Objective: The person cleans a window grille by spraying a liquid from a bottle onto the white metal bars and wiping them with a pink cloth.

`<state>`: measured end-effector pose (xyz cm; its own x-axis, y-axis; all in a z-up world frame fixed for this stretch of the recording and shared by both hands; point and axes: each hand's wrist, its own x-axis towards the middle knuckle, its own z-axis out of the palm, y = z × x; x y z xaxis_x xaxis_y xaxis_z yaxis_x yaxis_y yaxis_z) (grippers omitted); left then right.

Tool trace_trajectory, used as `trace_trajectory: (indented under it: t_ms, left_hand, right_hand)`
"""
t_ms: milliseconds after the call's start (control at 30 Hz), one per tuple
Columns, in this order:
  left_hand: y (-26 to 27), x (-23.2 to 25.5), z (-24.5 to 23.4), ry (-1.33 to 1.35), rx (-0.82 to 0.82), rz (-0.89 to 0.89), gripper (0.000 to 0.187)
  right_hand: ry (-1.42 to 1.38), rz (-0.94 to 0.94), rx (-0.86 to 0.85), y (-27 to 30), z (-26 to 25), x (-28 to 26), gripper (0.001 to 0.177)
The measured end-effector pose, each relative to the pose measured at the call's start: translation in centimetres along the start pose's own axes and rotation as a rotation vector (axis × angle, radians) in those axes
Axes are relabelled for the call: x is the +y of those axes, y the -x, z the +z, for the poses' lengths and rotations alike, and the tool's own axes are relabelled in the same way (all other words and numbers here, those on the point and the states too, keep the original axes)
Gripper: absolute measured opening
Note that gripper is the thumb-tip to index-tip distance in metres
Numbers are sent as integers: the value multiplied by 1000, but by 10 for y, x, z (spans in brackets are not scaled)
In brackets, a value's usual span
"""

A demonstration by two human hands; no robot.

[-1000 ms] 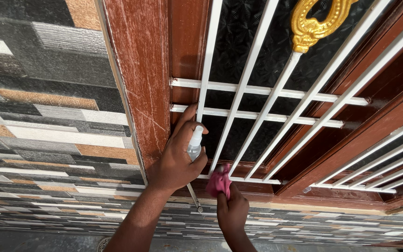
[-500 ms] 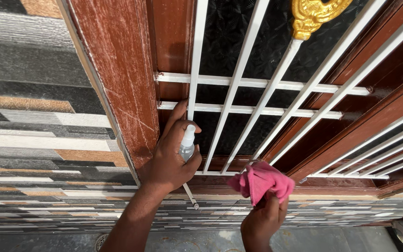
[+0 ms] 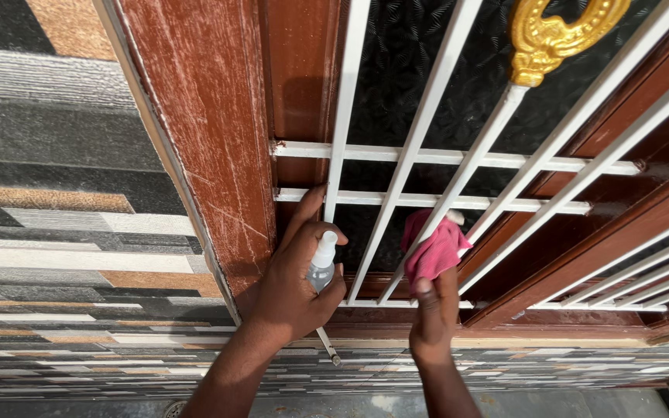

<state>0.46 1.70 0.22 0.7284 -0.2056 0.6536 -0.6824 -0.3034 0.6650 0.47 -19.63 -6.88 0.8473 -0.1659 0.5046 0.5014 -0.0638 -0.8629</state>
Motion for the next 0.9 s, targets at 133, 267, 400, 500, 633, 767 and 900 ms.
trace_trajectory:
  t_ms: [133, 267, 400, 500, 633, 767, 900]
  left_hand:
    - [0, -2, -1, 9, -11, -8, 45]
    - [1, 0, -5, 95, -15, -14, 47]
    - [-1, 0, -8, 44, -26, 1, 47]
    - [0, 2, -8, 60, -11, -2, 47]
    - [0, 6, -10, 149, -24, -38, 46]
    - [1, 6, -8, 83, 21, 32, 47]
    - [1, 4, -7, 128, 10, 30, 45]
  right_hand:
    - [-250, -105, 52, -27, 6, -14, 89]
    - [-427, -136, 33, -38, 21, -3, 73]
    - [-528, 59, 1, -45, 14, 12, 59]
    - [-498, 197, -12, -44, 4, 21, 62]
    - [-366, 362, -27, -28, -10, 60, 67]
    - [-119, 346, -55, 2, -16, 97, 69]
    - [31, 257, -159, 22, -2, 83, 59]
